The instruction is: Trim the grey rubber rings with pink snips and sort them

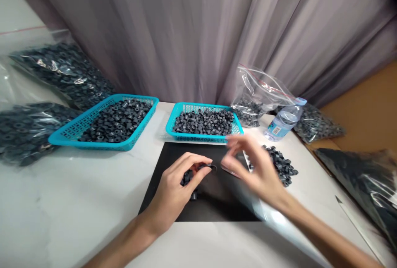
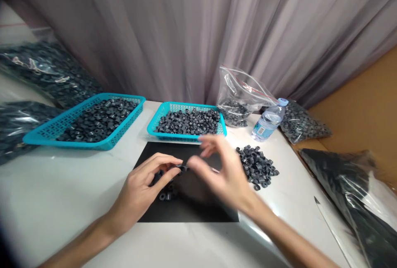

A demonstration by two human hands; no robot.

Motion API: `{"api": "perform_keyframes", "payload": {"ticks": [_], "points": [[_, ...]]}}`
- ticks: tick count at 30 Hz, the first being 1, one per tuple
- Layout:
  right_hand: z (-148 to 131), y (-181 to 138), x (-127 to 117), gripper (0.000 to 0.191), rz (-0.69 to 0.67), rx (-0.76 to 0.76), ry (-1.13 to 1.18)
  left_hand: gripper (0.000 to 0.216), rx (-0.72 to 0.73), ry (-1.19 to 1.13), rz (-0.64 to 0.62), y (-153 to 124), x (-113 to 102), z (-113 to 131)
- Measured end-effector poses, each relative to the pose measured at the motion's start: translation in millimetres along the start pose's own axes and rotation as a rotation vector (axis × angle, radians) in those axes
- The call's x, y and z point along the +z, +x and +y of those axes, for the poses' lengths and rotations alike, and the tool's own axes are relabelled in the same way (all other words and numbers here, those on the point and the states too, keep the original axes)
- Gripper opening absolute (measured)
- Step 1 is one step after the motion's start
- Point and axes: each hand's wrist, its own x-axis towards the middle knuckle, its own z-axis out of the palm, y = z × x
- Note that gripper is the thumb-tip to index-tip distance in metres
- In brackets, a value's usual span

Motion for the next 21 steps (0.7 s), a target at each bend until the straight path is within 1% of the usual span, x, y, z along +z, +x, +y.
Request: {"api": "perform_keyframes", "payload": {"ticks": [1,2,3,5,7,9,13,16,19,21], "points": [[-7,-18,15,0.041,-0.066,0.053,0.126,0.009,0.0,0.014,-0.003,-1,0,1],[-11,-33,27,0.042,-0.07,0.107,0.225,0.009,-0.004,0.022,-0.011,-1,1,2],[-13,-43,35,0.039,-0.044,0.151,0.309,0.009,-0.008,0.026,-0.019,-2,1,2],[-10,-53,42,0.029,-0.011,0.207,0.432,0.008,-0.019,0.025,-0.034,-2,2,3],[-6,-55,42,0.02,-0.011,0.253,0.523,0.008,-0.035,0.016,-0.052,-2,3,3],[-3,-54,40,0.015,-0.021,0.316,0.612,0.009,-0.049,-0.004,-0.072,-2,4,5],[-7,-56,38,0.014,-0.009,0.423,0.753,0.01,-0.066,-0.06,-0.099,-3,6,10],[-12,-58,36,0.014,0.002,0.464,0.781,0.012,-0.125,-0.138,-0.114,-5,7,11],[-15,-57,31,0.013,-0.001,0.478,0.772,0.013,-0.19,-0.238,-0.112,-5,8,10],[-17,-56,27,0.014,0.003,0.481,0.76,0.013,-0.207,-0.276,-0.108,-4,8,10]]}}
